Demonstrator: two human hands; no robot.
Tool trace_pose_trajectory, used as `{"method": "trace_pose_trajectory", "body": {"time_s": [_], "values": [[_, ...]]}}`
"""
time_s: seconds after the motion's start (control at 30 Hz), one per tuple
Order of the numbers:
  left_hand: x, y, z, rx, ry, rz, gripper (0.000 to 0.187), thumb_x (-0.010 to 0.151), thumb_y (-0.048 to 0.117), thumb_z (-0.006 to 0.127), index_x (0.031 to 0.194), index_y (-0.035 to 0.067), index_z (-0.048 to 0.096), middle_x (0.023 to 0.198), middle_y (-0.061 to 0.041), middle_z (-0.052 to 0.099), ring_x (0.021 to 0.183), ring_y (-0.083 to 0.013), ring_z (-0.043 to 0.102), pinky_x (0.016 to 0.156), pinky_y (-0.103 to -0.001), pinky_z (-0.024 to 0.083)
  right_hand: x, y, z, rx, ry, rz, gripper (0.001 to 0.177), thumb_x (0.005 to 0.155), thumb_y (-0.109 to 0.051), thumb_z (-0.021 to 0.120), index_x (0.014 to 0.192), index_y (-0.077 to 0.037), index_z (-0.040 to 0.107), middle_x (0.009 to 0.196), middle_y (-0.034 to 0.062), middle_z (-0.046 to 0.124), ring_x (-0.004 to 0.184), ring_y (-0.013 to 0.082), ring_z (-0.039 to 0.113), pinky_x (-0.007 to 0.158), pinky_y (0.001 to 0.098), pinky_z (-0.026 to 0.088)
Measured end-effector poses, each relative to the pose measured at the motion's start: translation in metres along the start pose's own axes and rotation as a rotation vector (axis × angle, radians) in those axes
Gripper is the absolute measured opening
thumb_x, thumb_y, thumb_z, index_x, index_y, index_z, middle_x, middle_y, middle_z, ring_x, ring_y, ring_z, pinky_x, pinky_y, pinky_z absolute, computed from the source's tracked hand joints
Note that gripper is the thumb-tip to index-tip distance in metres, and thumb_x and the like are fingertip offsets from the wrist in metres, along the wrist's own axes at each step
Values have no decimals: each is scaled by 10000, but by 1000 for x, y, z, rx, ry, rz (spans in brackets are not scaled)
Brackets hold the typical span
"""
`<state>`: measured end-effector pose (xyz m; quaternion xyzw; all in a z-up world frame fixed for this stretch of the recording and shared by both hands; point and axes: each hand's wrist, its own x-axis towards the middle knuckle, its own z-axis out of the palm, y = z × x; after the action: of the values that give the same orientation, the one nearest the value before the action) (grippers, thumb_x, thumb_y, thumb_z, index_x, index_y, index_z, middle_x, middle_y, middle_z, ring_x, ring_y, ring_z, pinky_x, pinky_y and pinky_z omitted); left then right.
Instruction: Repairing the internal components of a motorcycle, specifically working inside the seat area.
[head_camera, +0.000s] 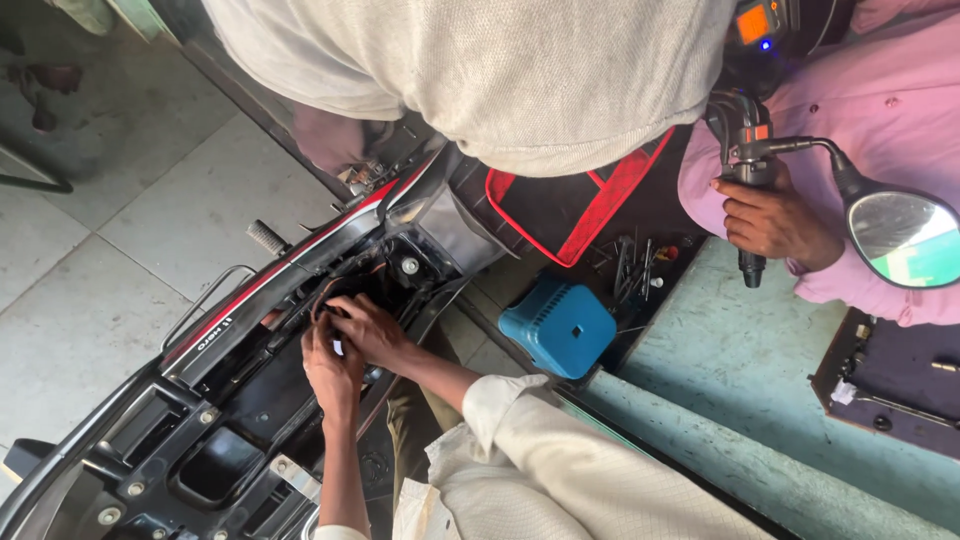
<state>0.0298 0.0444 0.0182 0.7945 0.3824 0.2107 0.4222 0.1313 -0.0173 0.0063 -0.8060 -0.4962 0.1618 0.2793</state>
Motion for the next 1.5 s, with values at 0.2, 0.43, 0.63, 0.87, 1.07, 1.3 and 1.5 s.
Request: {"method": "trace_pose_trajectory", "body": {"time_s": [0.2,0.43,0.63,0.87,1.07,1.3,1.5], "values": [[-15,23,10,-47,-177,-78,430,821,17,647,1246,-46,634,1053,-276,667,927,-430,676,816,-493,558,-44,30,0,-47,-34,51,251,885,-86,704,1136,-84,704,1356,43,609,1136,281,617,901,387,570],[-31,1,26,-2,-97,61,450,844,-14,615,1290,-73,605,1186,-307,641,1021,-465,654,868,-504,552,-47,27,-1,-33,-53,96,311,816,-74,710,1127,-73,715,1315,53,617,1103,288,612,905,413,566],[6,46,-29,-20,-124,-26,583,829,17,622,1396,-77,525,1196,-310,629,1052,-473,640,906,-508,532,3,13,18,-33,-71,-64,339,902,-88,670,1241,-104,675,1406,65,563,1215,301,594,916,388,587],[40,-12,-38,157,-13,2,618,937,57,597,1504,-122,426,1351,-346,550,1211,-496,577,1071,-510,489,83,-12,49,7,-156,-93,412,874,-141,683,1283,-152,630,1373,32,576,1222,289,644,970,372,604],[35,29,-40,-153,-10,-36,628,876,-30,582,1491,-86,467,1371,-309,508,1167,-382,569,1036,-432,470,13,-38,-40,456,-36,-113,724,775,-10,662,1460,28,431,1363,167,587,1200,332,646,1004,397,589],[-16,43,-13,-550,-109,-472,522,767,-72,581,1279,5,646,1178,-63,673,1047,-147,606,960,-276,491,-77,17,-293,309,36,330,374,942,-117,690,1302,-45,621,1048,73,706,826,163,687,729,299,561],[-21,63,-16,-619,-137,-669,525,779,-120,595,1280,34,633,1130,-51,667,976,-122,641,849,-253,544,-58,141,-492,-379,832,600,469,969,29,606,1437,39,572,751,200,620,649,262,610,611,366,448]]}}
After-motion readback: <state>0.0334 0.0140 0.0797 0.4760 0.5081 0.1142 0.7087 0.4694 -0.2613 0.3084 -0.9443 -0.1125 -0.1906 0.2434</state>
